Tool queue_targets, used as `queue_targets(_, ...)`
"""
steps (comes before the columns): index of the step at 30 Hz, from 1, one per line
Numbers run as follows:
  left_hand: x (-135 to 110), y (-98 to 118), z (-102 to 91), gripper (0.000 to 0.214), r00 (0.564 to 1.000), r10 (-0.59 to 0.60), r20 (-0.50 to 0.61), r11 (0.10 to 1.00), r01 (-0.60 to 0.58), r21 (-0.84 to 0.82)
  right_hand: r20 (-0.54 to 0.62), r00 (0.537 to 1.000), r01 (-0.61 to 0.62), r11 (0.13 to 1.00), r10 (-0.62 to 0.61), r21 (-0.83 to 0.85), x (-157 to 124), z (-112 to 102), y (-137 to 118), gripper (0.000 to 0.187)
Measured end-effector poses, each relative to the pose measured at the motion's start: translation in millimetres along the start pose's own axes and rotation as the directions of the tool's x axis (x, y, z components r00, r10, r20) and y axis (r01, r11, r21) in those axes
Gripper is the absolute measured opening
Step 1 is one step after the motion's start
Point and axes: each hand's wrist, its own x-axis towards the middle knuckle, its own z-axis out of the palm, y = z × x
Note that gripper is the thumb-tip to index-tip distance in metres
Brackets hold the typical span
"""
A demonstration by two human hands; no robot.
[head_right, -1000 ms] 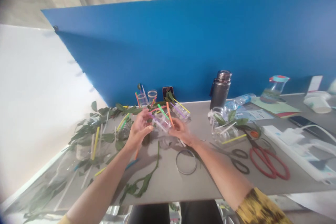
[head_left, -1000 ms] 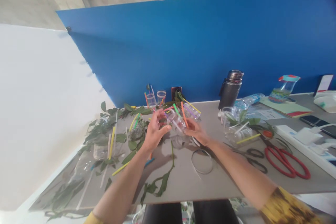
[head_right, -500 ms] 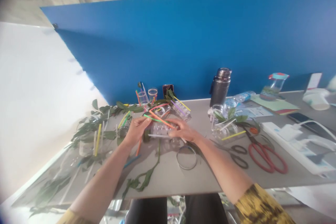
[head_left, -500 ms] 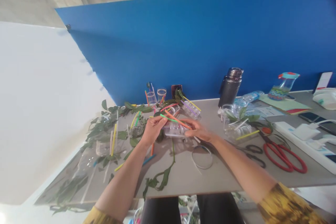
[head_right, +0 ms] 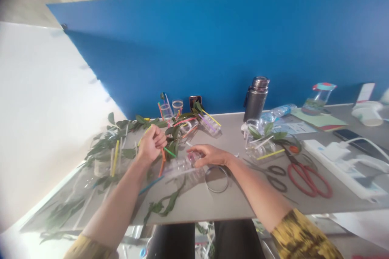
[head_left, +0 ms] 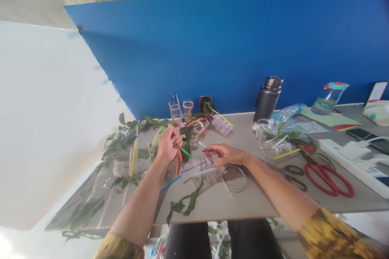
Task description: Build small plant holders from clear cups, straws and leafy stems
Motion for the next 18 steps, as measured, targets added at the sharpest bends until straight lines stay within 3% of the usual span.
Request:
queue_targets(4, 0.1, 4.0, -12.0, 0.041, 0.973, -0.196, 0.119, 0.951, 0.159, 0.264, -0.123, 0.992, 0.025, 0.97, 0.006, 0.243, 1.0, 0.1, 3.5, 0.06)
queue_targets(6, -0.8, 3.7, -13.7, 0.038, 0.952, -0.254, 0.171, 0.936, 0.197, 0.292, -0.16, 0.987, 0.019, 0.956, 0.029, 0.294, 1.5, -1.0, 5.6, 0.056)
queue_targets(12, -0.2, -5.7, -8.5, 0.042, 0.967, -0.19, 0.17, 0.932, 0.123, 0.34, -0.168, 0.986, 0.039, 0.944, 0.017, 0.327, 2.6, -2.8, 8.2, 0.051)
queue_targets(15, 4.7, -12.3, -6.8, 0.043, 0.994, -0.101, 0.052, 0.959, 0.084, 0.27, -0.138, 0.99, 0.081, 0.941, -0.037, 0.328, 2.6, -0.9, 5.6, 0.055)
queue_targets(18, 13.9, -11.4, -13.6, 0.044, 0.982, 0.02, -0.188, 0.989, 0.007, 0.146, -0.143, 0.985, 0.138, 0.934, -0.095, 0.329, 2.5, 0.7, 2.4, 0.059)
